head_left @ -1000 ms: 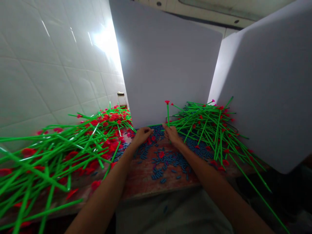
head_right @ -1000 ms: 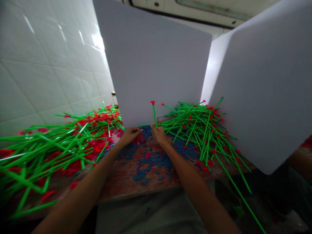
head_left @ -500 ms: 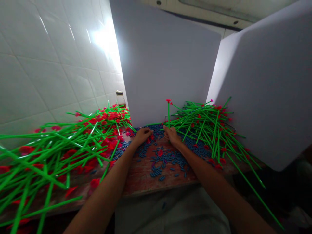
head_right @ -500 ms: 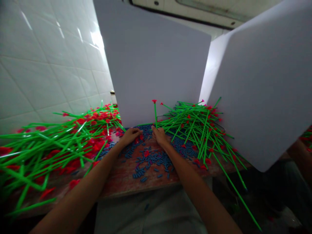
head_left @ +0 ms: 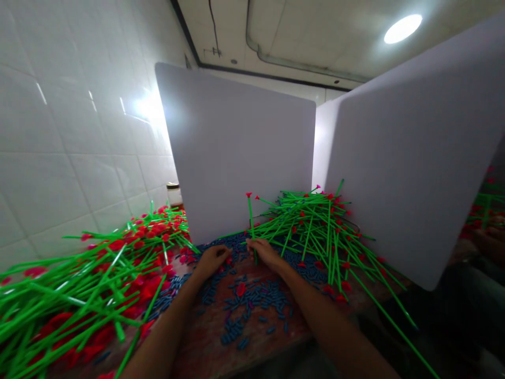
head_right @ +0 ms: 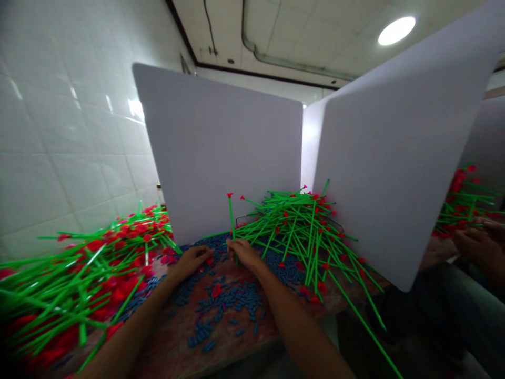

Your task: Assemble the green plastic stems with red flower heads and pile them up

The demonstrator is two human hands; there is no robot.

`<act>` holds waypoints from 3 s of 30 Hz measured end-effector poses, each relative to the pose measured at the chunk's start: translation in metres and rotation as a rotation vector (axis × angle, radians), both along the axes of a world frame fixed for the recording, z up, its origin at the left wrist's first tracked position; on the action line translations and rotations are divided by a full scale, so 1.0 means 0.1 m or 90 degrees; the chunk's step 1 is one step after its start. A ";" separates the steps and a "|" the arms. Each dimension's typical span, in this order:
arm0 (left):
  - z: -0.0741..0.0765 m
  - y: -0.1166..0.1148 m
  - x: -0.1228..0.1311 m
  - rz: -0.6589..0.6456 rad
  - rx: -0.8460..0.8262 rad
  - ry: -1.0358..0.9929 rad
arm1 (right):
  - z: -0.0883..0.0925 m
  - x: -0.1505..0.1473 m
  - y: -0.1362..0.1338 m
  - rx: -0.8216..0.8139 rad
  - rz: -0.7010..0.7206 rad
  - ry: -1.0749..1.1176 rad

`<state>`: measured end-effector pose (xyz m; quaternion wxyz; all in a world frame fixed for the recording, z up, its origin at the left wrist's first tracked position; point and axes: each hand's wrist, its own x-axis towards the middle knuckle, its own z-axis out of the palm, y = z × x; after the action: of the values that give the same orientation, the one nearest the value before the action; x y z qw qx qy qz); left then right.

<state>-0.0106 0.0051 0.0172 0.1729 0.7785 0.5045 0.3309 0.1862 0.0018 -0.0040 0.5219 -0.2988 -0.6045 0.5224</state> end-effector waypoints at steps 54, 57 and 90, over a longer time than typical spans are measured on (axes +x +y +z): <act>0.13 -0.39 0.07 0.107 0.074 0.125 | -0.10 0.13 -0.20 0.287 -0.071 -0.409; 0.22 -0.44 -0.05 0.299 0.106 0.182 | -0.12 0.16 -0.18 0.306 -0.074 -0.420; 0.70 -0.78 0.20 0.141 0.549 -0.272 | 0.02 0.14 -0.25 0.287 -0.110 -0.466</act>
<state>0.0096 -0.0733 0.0871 -0.1016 0.6357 0.3549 0.6779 0.2003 -0.0230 -0.0025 0.3673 -0.3922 -0.8214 0.1912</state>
